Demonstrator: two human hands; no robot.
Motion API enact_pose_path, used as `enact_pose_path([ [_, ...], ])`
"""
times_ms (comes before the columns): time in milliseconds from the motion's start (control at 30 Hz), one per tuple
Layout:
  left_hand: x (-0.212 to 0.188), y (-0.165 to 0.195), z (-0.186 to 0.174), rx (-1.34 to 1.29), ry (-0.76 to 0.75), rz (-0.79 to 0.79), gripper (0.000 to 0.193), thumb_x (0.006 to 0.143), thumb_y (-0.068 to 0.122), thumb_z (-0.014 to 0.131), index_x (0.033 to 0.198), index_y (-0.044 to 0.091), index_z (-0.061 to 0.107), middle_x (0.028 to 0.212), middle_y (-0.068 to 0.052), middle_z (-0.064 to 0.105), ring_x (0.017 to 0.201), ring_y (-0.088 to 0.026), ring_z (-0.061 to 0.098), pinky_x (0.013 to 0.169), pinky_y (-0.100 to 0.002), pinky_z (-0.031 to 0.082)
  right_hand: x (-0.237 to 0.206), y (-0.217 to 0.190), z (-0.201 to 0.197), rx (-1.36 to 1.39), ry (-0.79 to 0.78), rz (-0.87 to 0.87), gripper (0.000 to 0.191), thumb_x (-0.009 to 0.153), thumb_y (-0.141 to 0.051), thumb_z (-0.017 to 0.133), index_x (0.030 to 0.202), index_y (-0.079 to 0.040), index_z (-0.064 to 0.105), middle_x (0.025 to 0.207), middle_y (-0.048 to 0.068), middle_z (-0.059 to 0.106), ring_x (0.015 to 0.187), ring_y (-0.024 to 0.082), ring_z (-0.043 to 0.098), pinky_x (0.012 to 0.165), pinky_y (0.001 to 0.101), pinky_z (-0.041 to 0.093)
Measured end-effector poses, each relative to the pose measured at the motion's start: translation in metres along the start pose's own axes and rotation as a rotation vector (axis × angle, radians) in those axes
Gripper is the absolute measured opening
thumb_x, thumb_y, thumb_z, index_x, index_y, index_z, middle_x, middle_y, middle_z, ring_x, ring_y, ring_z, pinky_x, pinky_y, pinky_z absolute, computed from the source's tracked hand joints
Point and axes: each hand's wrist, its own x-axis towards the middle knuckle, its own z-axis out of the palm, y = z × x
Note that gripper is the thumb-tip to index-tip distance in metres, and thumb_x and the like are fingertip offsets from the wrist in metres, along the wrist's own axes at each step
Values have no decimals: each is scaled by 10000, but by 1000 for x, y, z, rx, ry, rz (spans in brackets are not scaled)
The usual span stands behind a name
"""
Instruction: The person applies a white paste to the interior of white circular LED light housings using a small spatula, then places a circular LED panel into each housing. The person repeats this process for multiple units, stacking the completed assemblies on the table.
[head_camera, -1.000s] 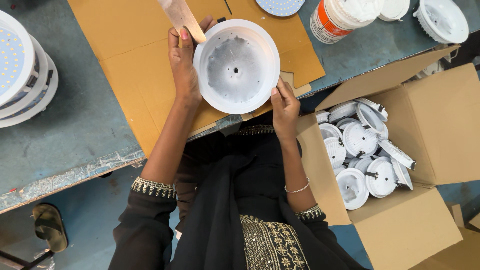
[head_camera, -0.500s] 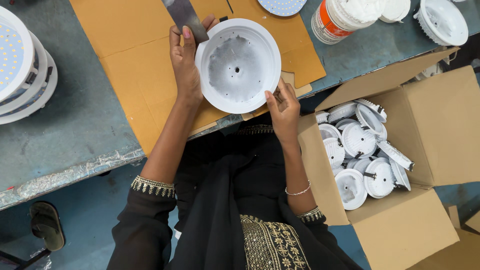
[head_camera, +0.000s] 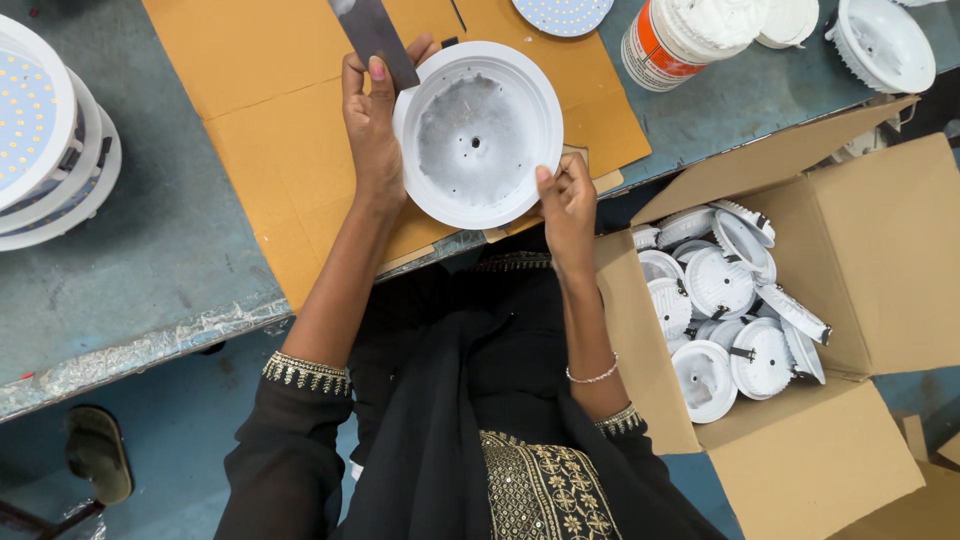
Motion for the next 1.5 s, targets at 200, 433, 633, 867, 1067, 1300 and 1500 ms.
enact_pose_path([
  [200, 1, -2, -4, 15, 49, 8, 446, 1026, 439, 645, 1182, 59, 470, 1349, -280, 656, 1273, -309, 672, 1076, -444, 566, 9, -12, 11, 91, 74, 102, 307, 1087, -301, 548, 1005, -9, 593, 894, 17, 661, 735, 62, 670, 618, 236, 608],
  [433, 0, -5, -5, 3, 57, 4, 444, 1025, 441, 651, 1175, 67, 465, 1349, -281, 655, 1281, -313, 674, 1089, -442, 560, 1, -36, -2, 104, -214, 80, 302, 999, -271, 664, 1165, -68, 515, 1038, 45, 684, 952, 78, 647, 864, 250, 543],
  [633, 1, -3, -5, 47, 63, -2, 463, 1020, 457, 656, 1179, 67, 464, 1345, -282, 662, 1275, -311, 677, 1093, -439, 576, -1, -11, 4, 73, -75, 34, 235, 1070, -263, 640, 1051, -58, 527, 902, 24, 627, 846, 60, 573, 792, 228, 480],
  [867, 0, -5, -7, 83, 66, 2, 472, 1004, 475, 649, 1164, 76, 454, 1327, -285, 667, 1251, -312, 690, 1055, -434, 557, 7, -6, 18, 0, 130, 2, 327, 1121, -333, 511, 971, -58, 603, 852, -24, 568, 778, 30, 484, 711, 207, 440],
  [1067, 2, -7, -9, 86, 119, -13, 471, 1002, 471, 646, 1156, 66, 460, 1306, -287, 680, 1233, -306, 703, 1043, -415, 563, 1, -33, 3, 138, -124, 130, 241, 1034, -296, 607, 1094, -73, 539, 967, 9, 646, 900, 67, 601, 814, 242, 493],
  [1300, 1, -5, -6, 88, 121, -15, 467, 994, 478, 652, 1142, 80, 458, 1299, -280, 688, 1164, -282, 722, 1016, -410, 618, -2, -14, 2, 95, -117, 36, 237, 1055, -272, 645, 1082, -68, 526, 942, 21, 621, 910, 72, 585, 884, 242, 490],
  [1500, 0, -4, -6, 89, 106, -10, 459, 998, 473, 652, 1135, 82, 454, 1283, -272, 693, 1190, -283, 725, 1036, -412, 621, 6, 2, 16, -94, 136, 14, 401, 1190, -362, 500, 968, -28, 517, 863, 19, 497, 807, 77, 450, 740, 258, 447],
])
